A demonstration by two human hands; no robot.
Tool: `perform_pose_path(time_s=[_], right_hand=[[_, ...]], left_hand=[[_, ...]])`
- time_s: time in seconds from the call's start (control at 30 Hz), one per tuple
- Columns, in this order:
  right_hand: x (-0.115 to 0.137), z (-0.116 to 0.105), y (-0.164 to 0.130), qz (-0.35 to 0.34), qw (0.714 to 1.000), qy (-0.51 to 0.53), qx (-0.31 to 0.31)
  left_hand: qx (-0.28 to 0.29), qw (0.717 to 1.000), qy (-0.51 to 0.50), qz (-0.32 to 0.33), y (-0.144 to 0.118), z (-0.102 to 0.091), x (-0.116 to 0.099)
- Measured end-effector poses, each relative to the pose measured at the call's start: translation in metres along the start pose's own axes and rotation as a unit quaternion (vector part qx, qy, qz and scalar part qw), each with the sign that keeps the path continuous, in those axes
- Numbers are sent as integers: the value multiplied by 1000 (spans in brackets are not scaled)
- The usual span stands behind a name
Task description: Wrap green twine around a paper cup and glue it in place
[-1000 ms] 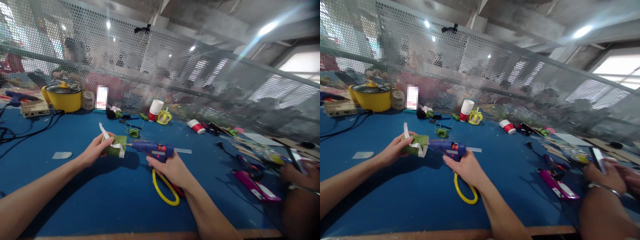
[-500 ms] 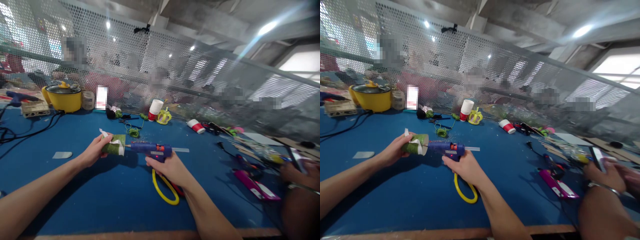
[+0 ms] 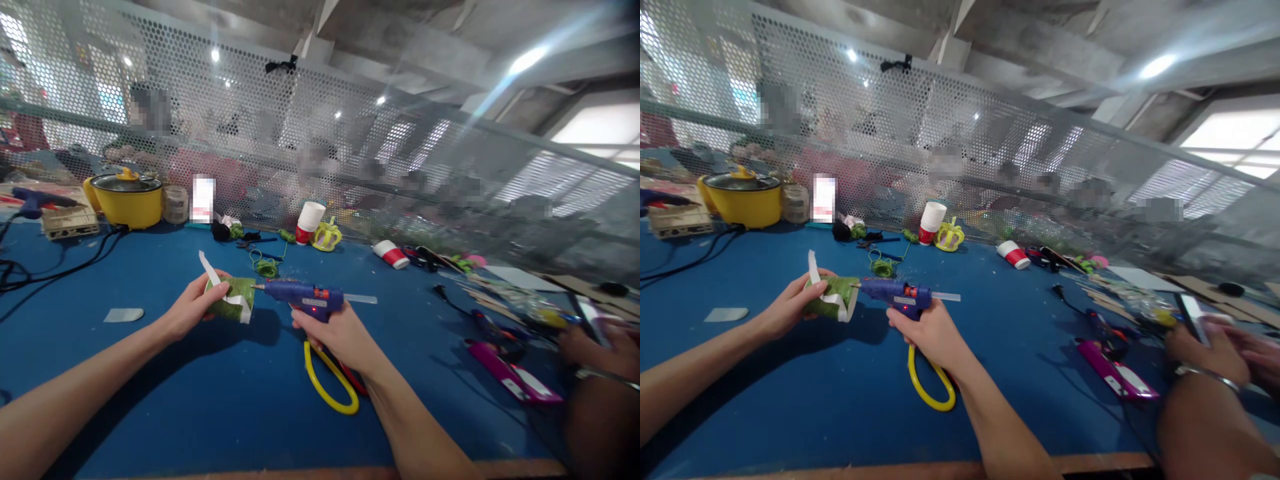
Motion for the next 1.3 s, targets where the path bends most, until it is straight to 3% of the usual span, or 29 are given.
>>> perform_pose_path(time_s=[0.37, 0.53, 0.7, 0.83, 0.93, 1.03, 1.1, 1.2, 1.3], right_hand=[[-8, -7, 12, 0, 999, 31, -13], [-44, -41, 37, 61, 987, -13, -146], [-82, -54, 62, 112, 975, -101, -163], [-94, -62, 70, 123, 963, -163, -177], [-81, -64, 68, 88, 955, -203, -196], [-45, -52, 58, 18, 954, -224, -199], [-17, -32, 49, -24, 961, -223, -161], [23, 19, 33, -121, 981, -150, 23], [43, 42, 21, -161, 981, -102, 43]], left_hand=[[19, 1000, 12, 8, -2, 3, -2], [-3, 1000, -18, 18, 0, 2, -3], [-29, 998, -61, 7, 0, 3, -2], [-33, 996, -79, -3, 0, 5, -1], [-37, 996, -84, -3, -1, 6, -2], [-38, 996, -81, -9, -1, 8, -2], [-37, 996, -82, -15, -2, 9, -1], [-33, 995, -95, -15, -3, 12, -1], [-29, 992, -121, -12, -4, 15, -1]])
Point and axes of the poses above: each hand's wrist, its own y-axis towards the middle knuckle, its own z-axis out of the palm, x = y × z, the point moved 7 cm from there along y, towards the middle knuckle, and after that the axes turned 4 degrees about z, right-handed, at the moved point
